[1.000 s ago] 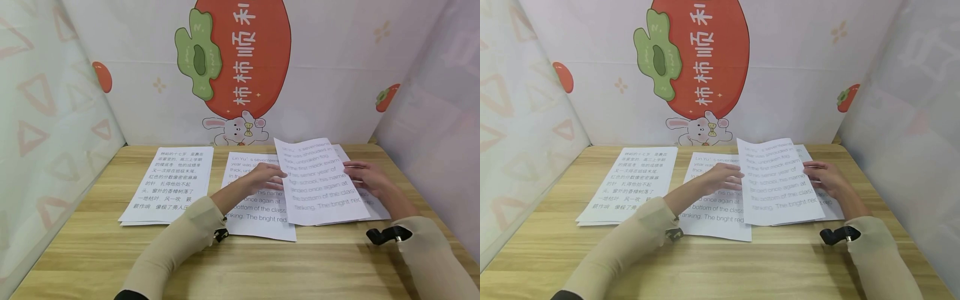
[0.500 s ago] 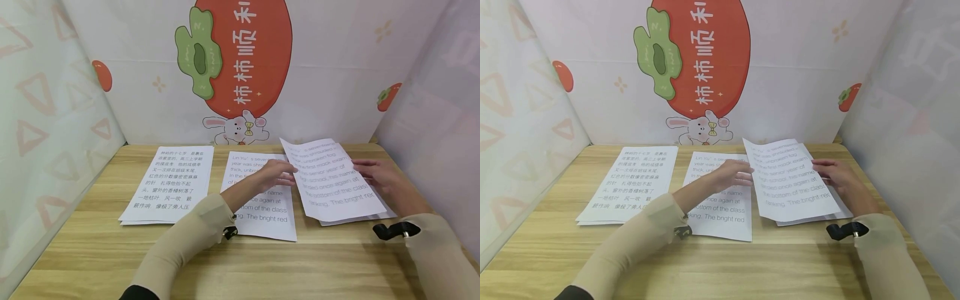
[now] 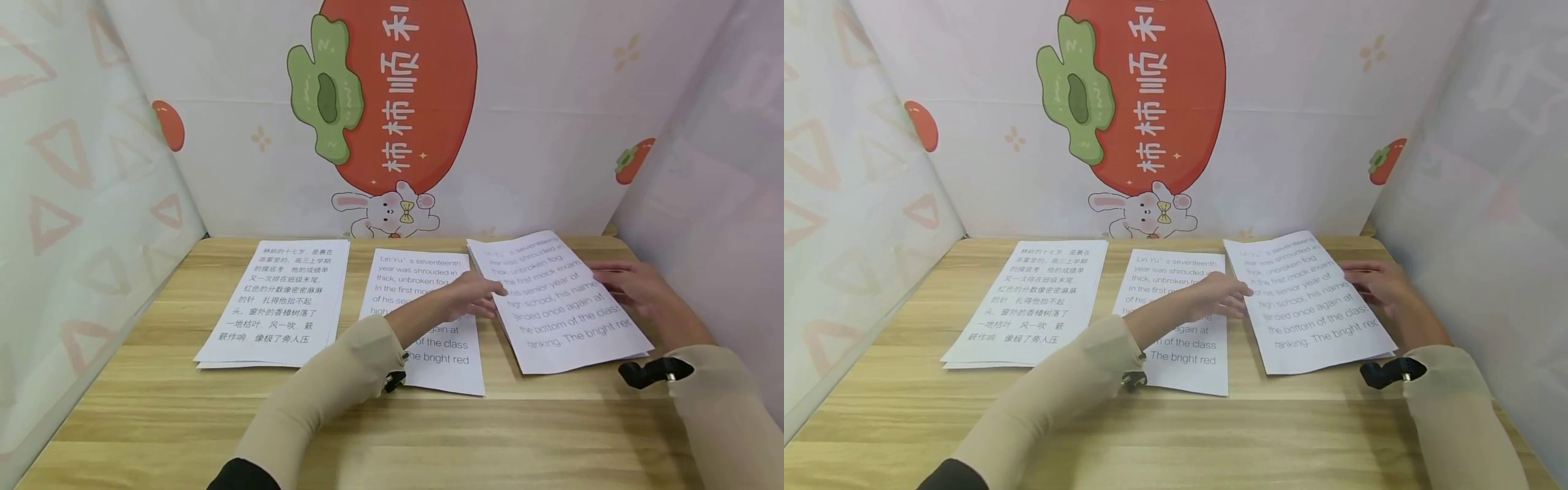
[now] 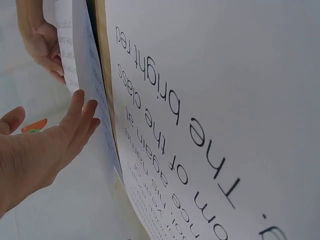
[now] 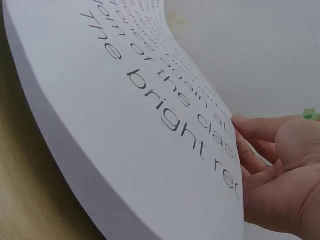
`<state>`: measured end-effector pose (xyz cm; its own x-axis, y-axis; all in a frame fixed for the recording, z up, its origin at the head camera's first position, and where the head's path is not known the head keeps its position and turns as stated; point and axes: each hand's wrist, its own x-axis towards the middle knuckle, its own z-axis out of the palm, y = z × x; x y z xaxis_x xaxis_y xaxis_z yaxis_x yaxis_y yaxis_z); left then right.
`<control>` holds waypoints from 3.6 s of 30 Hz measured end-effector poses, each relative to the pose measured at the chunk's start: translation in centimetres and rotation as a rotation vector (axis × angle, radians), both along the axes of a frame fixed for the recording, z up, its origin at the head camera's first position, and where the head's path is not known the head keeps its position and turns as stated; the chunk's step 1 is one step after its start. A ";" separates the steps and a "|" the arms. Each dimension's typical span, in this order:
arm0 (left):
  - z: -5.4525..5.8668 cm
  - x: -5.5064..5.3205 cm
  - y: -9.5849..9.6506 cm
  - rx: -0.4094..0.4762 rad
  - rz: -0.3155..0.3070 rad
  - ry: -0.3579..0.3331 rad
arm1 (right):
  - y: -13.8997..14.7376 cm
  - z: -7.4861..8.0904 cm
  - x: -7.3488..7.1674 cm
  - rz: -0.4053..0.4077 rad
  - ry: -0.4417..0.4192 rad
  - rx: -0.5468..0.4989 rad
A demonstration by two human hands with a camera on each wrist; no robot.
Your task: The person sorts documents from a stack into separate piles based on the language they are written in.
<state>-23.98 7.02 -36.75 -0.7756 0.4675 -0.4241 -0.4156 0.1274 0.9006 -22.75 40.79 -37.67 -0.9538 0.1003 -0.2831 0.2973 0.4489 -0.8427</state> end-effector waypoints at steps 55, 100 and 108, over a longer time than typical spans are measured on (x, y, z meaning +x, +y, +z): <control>0.2 -0.1 -8.5 -0.266 -0.167 0.265 | -9.1 1.5 0.4 0.236 0.151 0.255; 0.1 0.6 -23.6 -0.102 0.204 0.007 | -17.3 -0.5 1.1 0.277 -0.180 -0.381; -0.2 0.7 -23.6 -0.073 0.213 -0.032 | -17.4 -0.7 0.9 0.270 -0.190 -0.398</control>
